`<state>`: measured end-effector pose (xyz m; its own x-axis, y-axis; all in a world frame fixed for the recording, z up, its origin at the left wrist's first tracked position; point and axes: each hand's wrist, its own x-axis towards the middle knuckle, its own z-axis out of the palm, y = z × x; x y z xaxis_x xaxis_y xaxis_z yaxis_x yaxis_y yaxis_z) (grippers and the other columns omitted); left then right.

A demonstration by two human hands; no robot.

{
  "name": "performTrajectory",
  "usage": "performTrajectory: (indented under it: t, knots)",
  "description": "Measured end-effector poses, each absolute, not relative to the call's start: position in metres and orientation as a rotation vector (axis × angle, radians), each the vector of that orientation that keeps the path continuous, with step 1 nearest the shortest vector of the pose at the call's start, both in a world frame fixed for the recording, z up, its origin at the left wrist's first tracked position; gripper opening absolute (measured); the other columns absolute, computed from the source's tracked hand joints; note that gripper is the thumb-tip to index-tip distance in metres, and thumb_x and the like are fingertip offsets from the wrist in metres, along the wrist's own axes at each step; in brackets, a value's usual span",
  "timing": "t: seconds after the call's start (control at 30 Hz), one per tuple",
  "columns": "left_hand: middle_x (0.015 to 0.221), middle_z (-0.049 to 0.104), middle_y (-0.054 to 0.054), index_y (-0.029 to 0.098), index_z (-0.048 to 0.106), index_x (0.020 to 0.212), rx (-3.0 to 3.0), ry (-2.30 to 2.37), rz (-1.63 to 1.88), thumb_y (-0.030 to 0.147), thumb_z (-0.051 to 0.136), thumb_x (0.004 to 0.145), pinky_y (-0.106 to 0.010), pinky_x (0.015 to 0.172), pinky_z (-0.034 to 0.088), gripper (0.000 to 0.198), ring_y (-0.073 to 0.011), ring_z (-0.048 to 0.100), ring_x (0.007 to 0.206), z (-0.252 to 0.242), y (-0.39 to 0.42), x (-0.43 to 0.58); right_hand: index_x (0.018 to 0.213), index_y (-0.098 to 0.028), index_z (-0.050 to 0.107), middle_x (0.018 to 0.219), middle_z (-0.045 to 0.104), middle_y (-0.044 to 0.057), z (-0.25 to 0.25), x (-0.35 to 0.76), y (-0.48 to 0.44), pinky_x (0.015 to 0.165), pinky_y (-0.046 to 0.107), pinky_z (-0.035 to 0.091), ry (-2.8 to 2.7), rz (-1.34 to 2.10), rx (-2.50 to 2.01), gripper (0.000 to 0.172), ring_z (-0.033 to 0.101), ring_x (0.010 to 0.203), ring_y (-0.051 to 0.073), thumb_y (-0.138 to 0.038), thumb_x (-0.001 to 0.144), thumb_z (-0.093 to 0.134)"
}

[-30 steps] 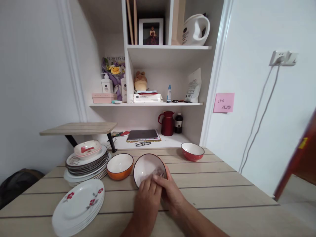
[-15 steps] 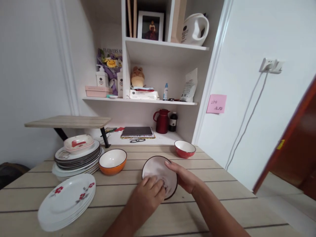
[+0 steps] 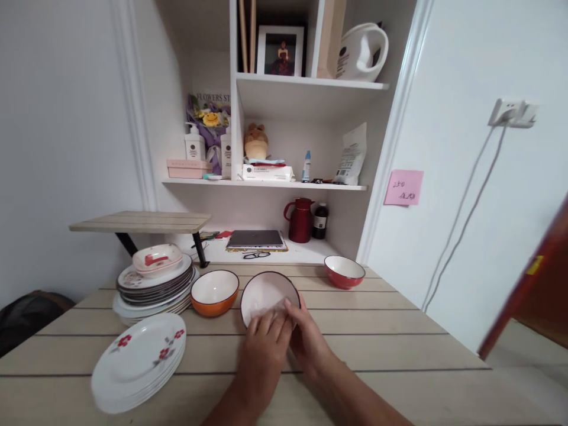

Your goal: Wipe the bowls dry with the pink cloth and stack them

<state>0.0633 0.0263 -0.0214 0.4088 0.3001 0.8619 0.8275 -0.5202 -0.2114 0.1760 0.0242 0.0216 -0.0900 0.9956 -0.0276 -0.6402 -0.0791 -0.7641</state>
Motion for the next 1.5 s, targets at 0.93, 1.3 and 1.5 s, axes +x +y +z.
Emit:
performTrajectory:
  t: [0.93, 1.3, 1.5]
  knots:
    - [0.109, 0.074, -0.005, 0.020, 0.066, 0.115, -2.010, -1.005, -1.073, 0.013, 0.039, 0.101, -0.042, 0.090, 0.048, 0.031, -0.0227, 0.064, 0.104, -0.022, 0.026, 0.062, 0.137, -0.035, 0.047, 0.092, 0.074, -0.001, 0.018, 0.174, 0.024, 0.091, 0.034, 0.049, -0.791, 1.587, -0.586, 0.076, 0.067, 0.092, 0.022, -0.039, 0.071, 0.084]
    - [0.122, 0.068, -0.001, 0.025, 0.061, 0.123, -2.351, -0.639, -0.899, 0.020, 0.053, 0.099, -0.037, 0.103, 0.042, 0.026, -0.0185, 0.058, 0.116, -0.026, 0.034, 0.065, 0.127, -0.034, 0.062, 0.108, 0.074, 0.002, 0.049, 0.259, 0.037, 0.066, 0.028, 0.042, -1.183, 1.569, -0.975, 0.053, 0.064, 0.088, 0.022, -0.059, 0.081, 0.070]
    - [0.117, 0.070, -0.003, 0.021, 0.067, 0.104, -2.236, -0.550, -0.875, 0.019, 0.052, 0.098, -0.042, 0.104, 0.040, 0.016, -0.0218, 0.060, 0.113, -0.019, 0.023, 0.064, 0.131, -0.033, 0.059, 0.112, 0.074, 0.005, 0.053, 0.272, 0.032, 0.077, 0.034, 0.047, -1.240, 1.627, -0.959, 0.055, 0.065, 0.093, 0.025, -0.056, 0.082, 0.070]
